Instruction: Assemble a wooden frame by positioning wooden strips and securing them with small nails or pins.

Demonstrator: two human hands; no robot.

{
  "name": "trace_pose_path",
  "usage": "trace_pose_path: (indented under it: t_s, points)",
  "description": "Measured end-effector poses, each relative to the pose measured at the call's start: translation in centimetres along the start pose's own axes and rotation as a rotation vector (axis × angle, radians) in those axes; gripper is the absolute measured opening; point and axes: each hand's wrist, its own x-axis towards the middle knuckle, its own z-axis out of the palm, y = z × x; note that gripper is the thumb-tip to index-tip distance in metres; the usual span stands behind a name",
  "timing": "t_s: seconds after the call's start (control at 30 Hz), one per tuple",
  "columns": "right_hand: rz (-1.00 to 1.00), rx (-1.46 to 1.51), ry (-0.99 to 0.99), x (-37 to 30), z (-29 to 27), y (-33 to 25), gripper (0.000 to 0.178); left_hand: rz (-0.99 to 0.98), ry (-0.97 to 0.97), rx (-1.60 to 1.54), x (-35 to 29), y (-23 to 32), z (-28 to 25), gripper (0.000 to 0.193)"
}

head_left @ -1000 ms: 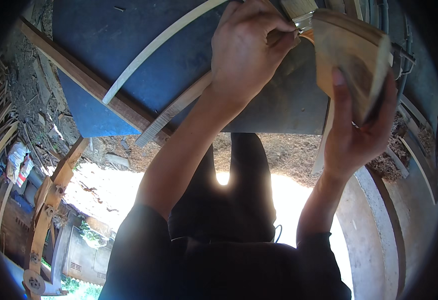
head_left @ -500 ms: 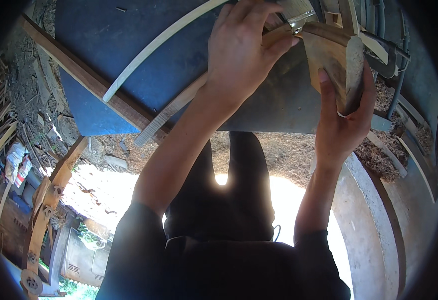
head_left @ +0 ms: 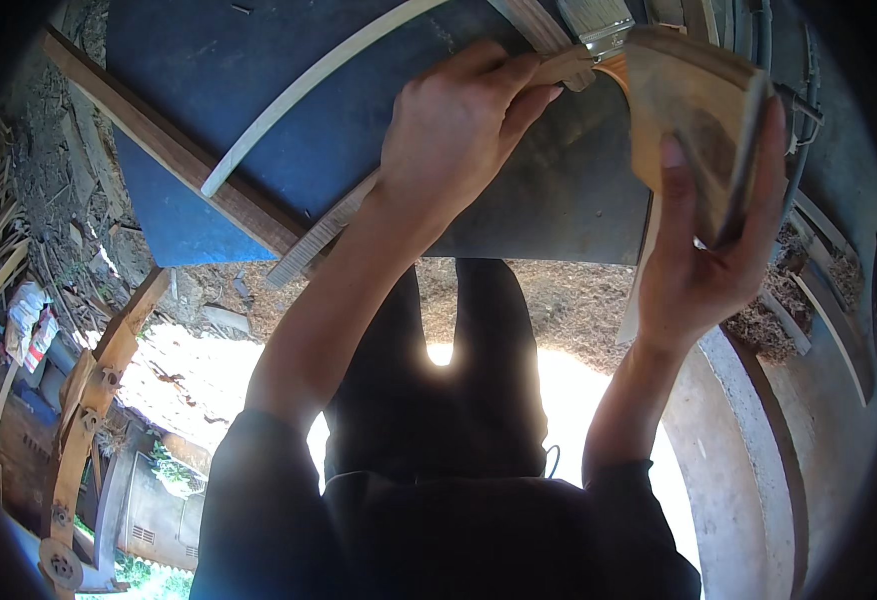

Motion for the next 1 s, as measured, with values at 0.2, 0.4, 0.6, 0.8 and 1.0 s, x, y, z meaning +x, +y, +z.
trace_pose_path:
  t_s: [0.2,0.4,0.6,0.8,1.0]
  points:
    - [0.01,0.015,0.201,2.5,0.1,-2.6,0.06,-0.054,-0.04,0.007,-0.2,-0.1,-0.2,0.026]
    - [-0.107,-0.194,-0.228,0.0,0.7,-0.1,0.063,-0.055,-0.052,-0.006,-0.3,0.0,-0.2,0.025]
    - [0.033,0.092,0.23,2.5,-0.3,-4.4,0.062,-0.078,-0.08,-0.005,-0.3,-0.2,-0.3,0.025]
    - [-0.25,-0.333,0.058,1.6,1.5,-1.2,0.055,-0.061,-0.055,0.003,-0.3,-0.3,-0.5,0.025]
    - [-0.116,-0.198,-0.123,0.9,2.3,-1.2,0.059,-0.082,-0.071,-0.027,-0.2,-0.2,-0.4,0.026]
